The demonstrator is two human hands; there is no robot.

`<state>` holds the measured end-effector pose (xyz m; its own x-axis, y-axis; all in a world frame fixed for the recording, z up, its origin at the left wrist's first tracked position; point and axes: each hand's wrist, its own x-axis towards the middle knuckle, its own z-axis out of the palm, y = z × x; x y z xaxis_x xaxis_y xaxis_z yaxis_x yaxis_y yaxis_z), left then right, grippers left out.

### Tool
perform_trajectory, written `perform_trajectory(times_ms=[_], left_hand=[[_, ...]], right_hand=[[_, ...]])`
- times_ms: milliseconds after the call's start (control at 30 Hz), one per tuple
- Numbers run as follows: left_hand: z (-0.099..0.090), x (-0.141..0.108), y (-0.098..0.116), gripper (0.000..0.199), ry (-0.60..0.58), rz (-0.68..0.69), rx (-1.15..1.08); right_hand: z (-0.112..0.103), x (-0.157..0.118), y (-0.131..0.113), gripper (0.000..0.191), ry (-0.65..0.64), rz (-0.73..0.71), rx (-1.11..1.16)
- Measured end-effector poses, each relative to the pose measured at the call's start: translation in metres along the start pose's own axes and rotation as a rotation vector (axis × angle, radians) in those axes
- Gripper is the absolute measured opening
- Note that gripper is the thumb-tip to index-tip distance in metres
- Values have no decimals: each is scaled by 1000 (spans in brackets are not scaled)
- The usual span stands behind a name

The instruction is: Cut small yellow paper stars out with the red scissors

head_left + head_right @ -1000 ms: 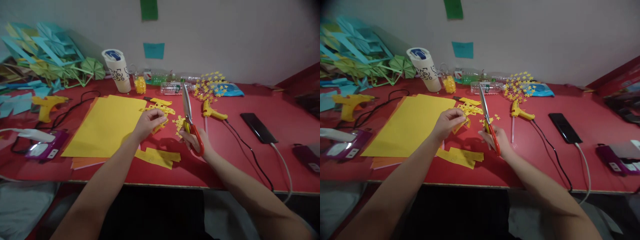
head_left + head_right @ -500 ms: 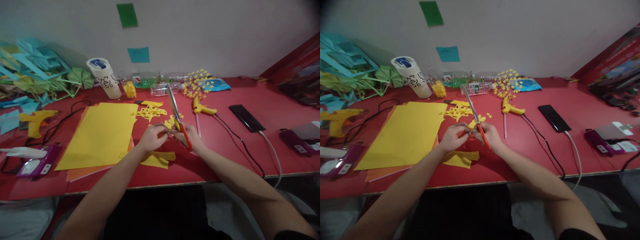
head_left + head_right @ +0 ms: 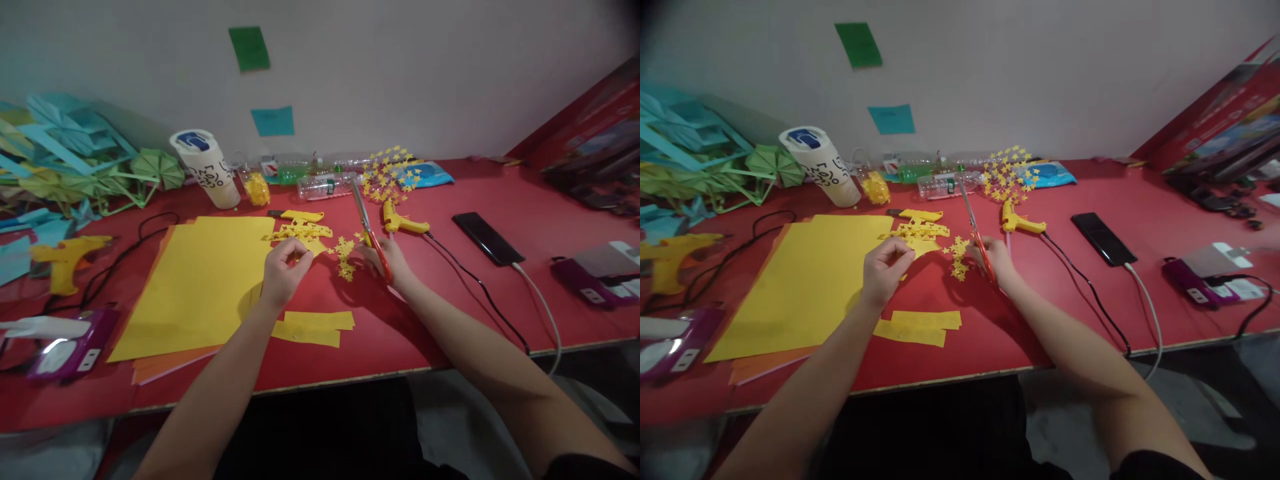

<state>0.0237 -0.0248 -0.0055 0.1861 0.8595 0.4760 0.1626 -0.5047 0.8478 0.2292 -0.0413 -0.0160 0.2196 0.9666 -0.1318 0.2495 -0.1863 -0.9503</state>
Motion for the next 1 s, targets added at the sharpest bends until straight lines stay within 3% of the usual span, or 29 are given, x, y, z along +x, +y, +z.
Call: perform_trajectory(times_ms=[133, 333, 533, 733, 933, 1000], left_hand=[[1, -3, 0, 21, -64, -110, -284], [2, -2, -4, 22, -130, -255, -503], [-1, 0, -15, 21, -115, -399, -594], [2, 0, -22, 22, -128, -424, -554], [-2, 3, -22, 9, -15, -495, -610], [-6, 5, -21, 29, 21, -559, -721]], right_hand=[[1, -7, 0, 32, -76, -74, 100], [8, -12, 5, 37, -207, 46, 160], [8, -9, 0, 34, -106, 94, 210], [5, -11, -6, 33, -155, 58, 258], [3, -18, -11, 33, -76, 60, 196], [4, -19, -10, 30, -54, 49, 214]])
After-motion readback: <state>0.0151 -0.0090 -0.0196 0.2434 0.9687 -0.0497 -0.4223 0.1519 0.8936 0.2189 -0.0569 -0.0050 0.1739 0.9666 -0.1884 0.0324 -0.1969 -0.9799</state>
